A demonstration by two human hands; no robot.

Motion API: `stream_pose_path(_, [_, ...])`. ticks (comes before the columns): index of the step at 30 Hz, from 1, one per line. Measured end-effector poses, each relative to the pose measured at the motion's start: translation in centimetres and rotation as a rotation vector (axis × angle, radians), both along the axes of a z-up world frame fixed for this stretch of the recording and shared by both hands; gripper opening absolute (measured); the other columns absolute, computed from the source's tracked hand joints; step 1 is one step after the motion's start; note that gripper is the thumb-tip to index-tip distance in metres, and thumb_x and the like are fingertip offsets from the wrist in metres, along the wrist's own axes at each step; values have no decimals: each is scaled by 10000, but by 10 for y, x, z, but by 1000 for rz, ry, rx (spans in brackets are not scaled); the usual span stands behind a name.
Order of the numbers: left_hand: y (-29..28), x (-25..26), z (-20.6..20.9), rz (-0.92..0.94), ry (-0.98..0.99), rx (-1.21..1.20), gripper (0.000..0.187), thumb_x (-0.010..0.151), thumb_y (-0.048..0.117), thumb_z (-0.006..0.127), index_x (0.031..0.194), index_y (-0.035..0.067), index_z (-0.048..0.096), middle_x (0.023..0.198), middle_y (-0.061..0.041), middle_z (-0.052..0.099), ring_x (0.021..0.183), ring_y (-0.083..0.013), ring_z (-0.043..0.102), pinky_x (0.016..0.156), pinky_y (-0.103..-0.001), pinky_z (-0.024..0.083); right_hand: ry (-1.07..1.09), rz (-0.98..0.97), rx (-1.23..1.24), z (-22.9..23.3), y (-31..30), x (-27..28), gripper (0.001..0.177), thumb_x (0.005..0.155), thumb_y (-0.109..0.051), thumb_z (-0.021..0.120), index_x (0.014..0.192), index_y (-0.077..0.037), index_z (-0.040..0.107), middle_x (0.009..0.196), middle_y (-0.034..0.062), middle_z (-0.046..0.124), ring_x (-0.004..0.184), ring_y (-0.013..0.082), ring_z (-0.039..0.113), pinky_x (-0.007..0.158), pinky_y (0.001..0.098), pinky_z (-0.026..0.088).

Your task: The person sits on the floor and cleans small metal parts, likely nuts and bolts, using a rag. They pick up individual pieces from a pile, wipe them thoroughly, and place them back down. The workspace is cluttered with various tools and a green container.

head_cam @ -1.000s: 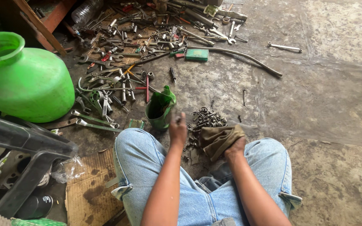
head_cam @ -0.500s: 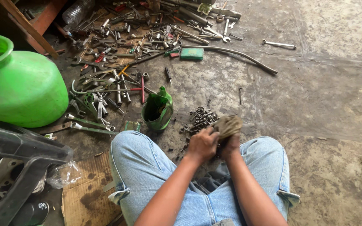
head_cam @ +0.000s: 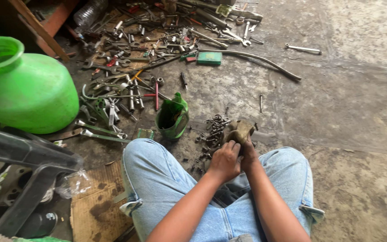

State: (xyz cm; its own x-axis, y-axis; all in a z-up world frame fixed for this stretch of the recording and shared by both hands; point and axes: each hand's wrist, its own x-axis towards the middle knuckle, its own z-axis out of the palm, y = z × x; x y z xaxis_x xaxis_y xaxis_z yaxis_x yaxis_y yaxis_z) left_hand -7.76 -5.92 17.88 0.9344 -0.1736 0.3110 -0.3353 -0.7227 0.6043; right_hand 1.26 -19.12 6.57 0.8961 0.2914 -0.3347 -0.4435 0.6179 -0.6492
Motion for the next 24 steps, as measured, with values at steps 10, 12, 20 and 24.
stream_pose_path(10, [3, 23, -58, 136, 193, -458, 276, 841, 142, 621, 1068, -15, 629, 1100, -290, 686, 1050, -470, 650, 914, -507, 525, 81, 168, 37, -24, 9, -4, 496, 960, -426, 645, 1304, -72, 591, 1110, 86, 701, 991, 248, 670, 848, 390, 558])
stream_pose_path(12, [5, 24, -58, 135, 193, -463, 289, 839, 140, 604, 1079, -18, 636, 1089, -294, 692, 1054, -472, 649, 915, -503, 528, 16, 167, 69, -33, 12, -5, 489, 977, -432, 670, 1308, -81, 590, 1143, 80, 691, 1032, 238, 654, 895, 383, 549])
stream_pose_path(20, [-21, -16, 19, 14, 210, -318, 227, 821, 250, 609, 887, 45, 681, 902, -222, 718, 850, -410, 705, 743, -474, 564, -397, 79, -540, 4, 13, -1, 383, 925, -391, 655, 1212, -139, 624, 1096, 55, 679, 1005, 222, 650, 879, 371, 552])
stream_pose_path(24, [-42, -45, 38, -106, 201, -174, 182, 770, 251, 607, 778, 74, 647, 821, -187, 704, 779, -395, 693, 711, -490, 545, -625, 208, -1178, -6, -3, -7, 314, 908, -346, 656, 1152, -149, 638, 1054, 51, 668, 978, 223, 644, 861, 370, 551])
